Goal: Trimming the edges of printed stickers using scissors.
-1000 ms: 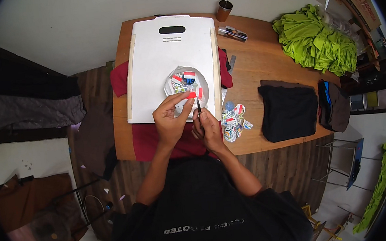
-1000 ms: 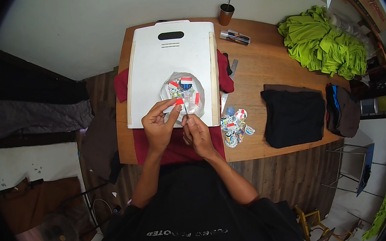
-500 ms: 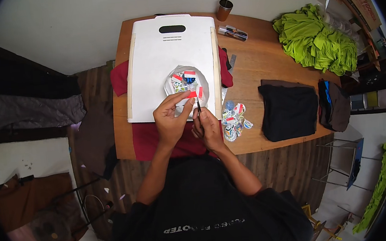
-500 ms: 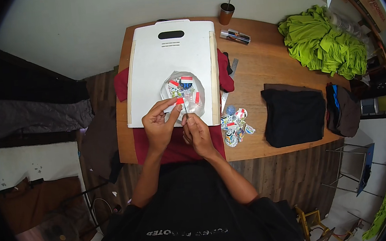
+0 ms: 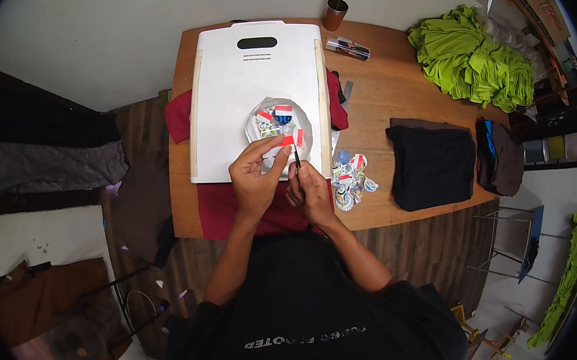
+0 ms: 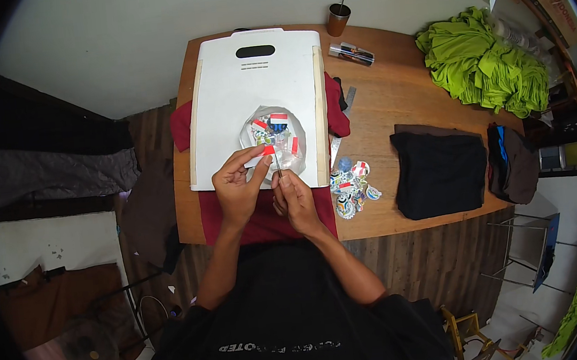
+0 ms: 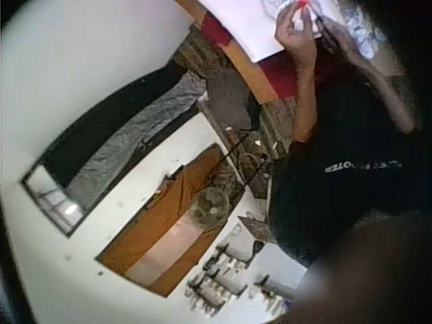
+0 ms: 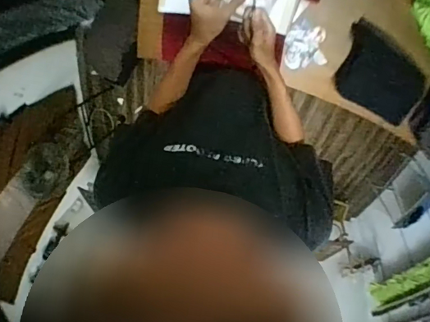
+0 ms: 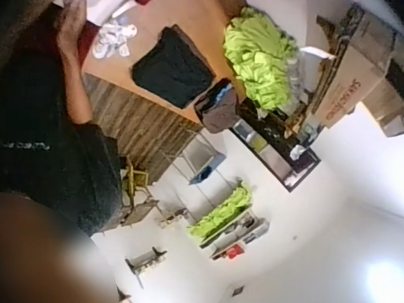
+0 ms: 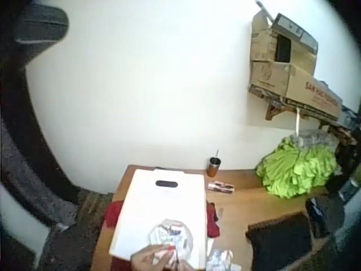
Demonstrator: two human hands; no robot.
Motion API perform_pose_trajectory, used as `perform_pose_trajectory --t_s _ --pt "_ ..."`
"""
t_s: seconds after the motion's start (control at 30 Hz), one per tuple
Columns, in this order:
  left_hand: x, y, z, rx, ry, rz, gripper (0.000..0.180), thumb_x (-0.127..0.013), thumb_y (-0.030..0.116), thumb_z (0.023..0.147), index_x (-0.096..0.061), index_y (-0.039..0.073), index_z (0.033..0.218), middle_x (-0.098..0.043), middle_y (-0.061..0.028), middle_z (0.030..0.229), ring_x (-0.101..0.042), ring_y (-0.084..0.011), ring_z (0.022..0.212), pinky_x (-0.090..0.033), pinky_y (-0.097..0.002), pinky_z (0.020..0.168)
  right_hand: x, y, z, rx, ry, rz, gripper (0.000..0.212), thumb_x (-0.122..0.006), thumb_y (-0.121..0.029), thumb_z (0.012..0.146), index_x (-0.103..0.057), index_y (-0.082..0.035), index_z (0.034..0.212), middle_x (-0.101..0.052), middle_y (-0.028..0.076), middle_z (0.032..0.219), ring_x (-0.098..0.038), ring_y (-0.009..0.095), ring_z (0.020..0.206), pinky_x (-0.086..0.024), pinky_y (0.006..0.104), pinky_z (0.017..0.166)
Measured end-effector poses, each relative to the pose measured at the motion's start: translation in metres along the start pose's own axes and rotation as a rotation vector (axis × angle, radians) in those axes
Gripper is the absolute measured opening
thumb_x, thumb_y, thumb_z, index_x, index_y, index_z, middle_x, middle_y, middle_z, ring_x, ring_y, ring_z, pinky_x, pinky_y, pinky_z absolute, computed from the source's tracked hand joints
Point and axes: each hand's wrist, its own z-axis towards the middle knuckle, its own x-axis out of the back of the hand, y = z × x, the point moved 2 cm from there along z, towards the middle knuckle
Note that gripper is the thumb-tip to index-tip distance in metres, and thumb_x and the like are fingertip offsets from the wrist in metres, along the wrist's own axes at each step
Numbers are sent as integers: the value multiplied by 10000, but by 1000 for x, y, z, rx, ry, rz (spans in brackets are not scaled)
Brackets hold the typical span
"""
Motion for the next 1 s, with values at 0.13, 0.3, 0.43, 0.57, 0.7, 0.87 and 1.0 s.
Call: perform_pose_trajectory --t_s 0.13,0.3,0.43,0.57,0.7,0.87,1.0 --pt "0 -3 -2 6 -4 -6 283 -691 -103 835 -671 -87 1118 -678 -156 1069 -645 -161 986 -508 -256 870 -4 -6 0 19 -6 -17 329 -366 -361 1070 -479 -66 980 -286 -63 569 -215 32 443 -207 214 435" --pt "-1 -4 -3 36 -24 -14 290 -695 -100 835 -670 -83 1123 -673 -158 1079 -645 -156 978 -513 -246 856 1 -2 2 24 2 -3 317 -365 -348 1072 -479 -68 979 -289 -61 569 -220 33 442 -211 215 434" --pt "0 -8 -4 38 -25 -11 287 -699 -96 836 -670 -83 1122 -671 -163 1087 -645 -151 970 -513 -236 840 1 -4 2 42 -1 -15 304 -367 -334 1073 -477 -70 972 -294 -60 572 -230 33 445 -218 215 435" --pt "-1 -6 -4 30 -28 -8 293 -685 -105 837 -665 -90 1129 -670 -157 1074 -652 -167 975 -525 -259 868 0 -4 1 36 7 -23 301 -369 -330 1074 -477 -70 967 -296 -60 574 -232 33 447 -219 215 436" --pt "-2 -6 -4 22 -30 -9 288 -692 -102 835 -668 -88 1122 -672 -160 1073 -649 -159 970 -520 -248 852 2 -2 1 25 14 1 303 -374 -335 1072 -479 -71 968 -297 -60 574 -229 34 447 -216 216 435" --pt "-1 -8 -6 31 -47 -14 284 -698 -100 834 -671 -85 1117 -673 -161 1077 -645 -150 965 -515 -234 839 1 -3 2 26 27 26 299 -372 -333 1072 -481 -72 977 -296 -58 568 -227 36 441 -214 217 431" --pt "-1 -9 -6 30 -39 -7 285 -689 -100 838 -671 -84 1122 -670 -151 1074 -646 -150 958 -519 -241 841 -1 -8 4 32 13 21 297 -369 -334 1072 -479 -72 985 -294 -56 559 -224 40 432 -213 219 428"
